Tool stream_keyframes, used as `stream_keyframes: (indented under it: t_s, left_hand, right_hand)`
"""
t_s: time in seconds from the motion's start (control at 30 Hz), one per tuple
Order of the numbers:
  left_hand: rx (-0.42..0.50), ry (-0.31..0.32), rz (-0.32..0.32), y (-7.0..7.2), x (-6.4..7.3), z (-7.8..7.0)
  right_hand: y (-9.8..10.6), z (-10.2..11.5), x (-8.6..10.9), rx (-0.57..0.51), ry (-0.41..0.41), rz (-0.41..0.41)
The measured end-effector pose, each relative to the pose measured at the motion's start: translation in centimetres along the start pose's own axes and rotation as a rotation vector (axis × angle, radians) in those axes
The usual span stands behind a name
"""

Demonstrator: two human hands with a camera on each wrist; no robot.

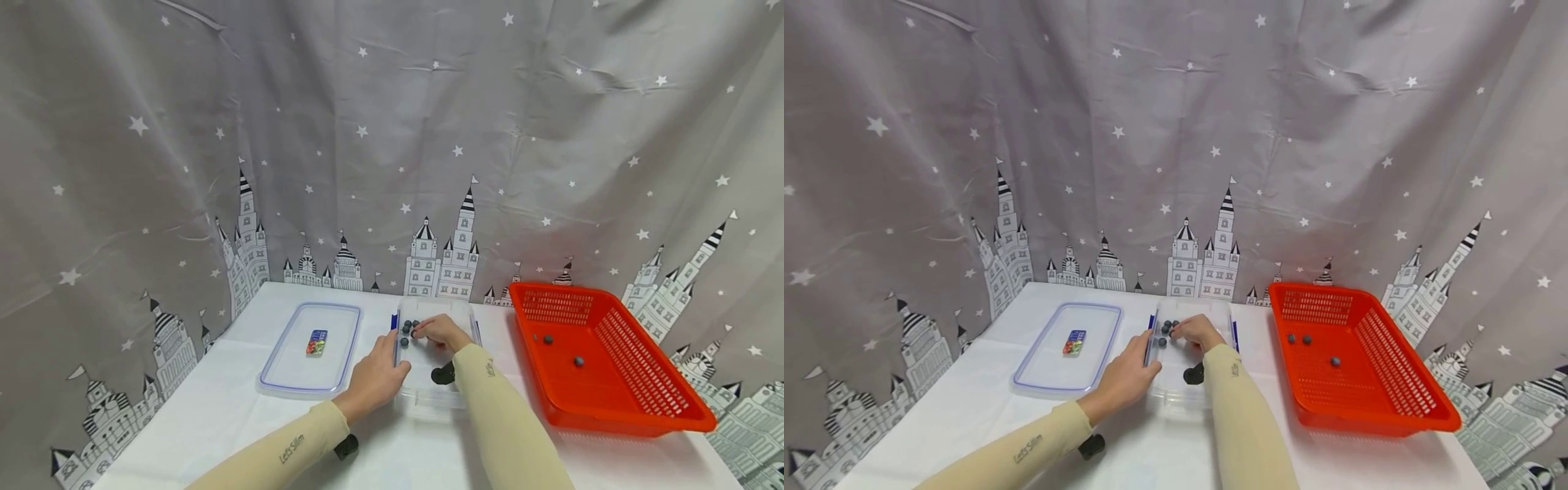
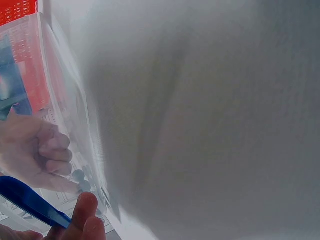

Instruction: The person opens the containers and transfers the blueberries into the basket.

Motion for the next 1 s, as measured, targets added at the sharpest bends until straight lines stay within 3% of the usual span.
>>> stream_keyframes:
  t_s: [0.27,0.47,1.0]
  left_hand:
    - [0.007,0.007,0.013,-0.2,0.1,0.1]
    - [-0.012,0.013,0.007,-0.1,0.1,0.1]
    - [-0.011,0.020,0.007,0.0,0.1,0.1]
  right_hand:
    - [1.3,0.7,0.9,-0.026,0.021,0.013]
    - [2.7,2.5,2.2,-0.033,0.049,0.068]
    - [6.5,5.3,4.5,-0.082,0.137,0.121]
Point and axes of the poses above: each hand's wrist, its own x-axis away from the middle knuckle, its own y-axis out of the back of the hand, z = x × y, the point moved 6 cm from there along -x, towards the middle knuckle, and after that the axes turned 10 degrees about z, right-handed, at the moved point
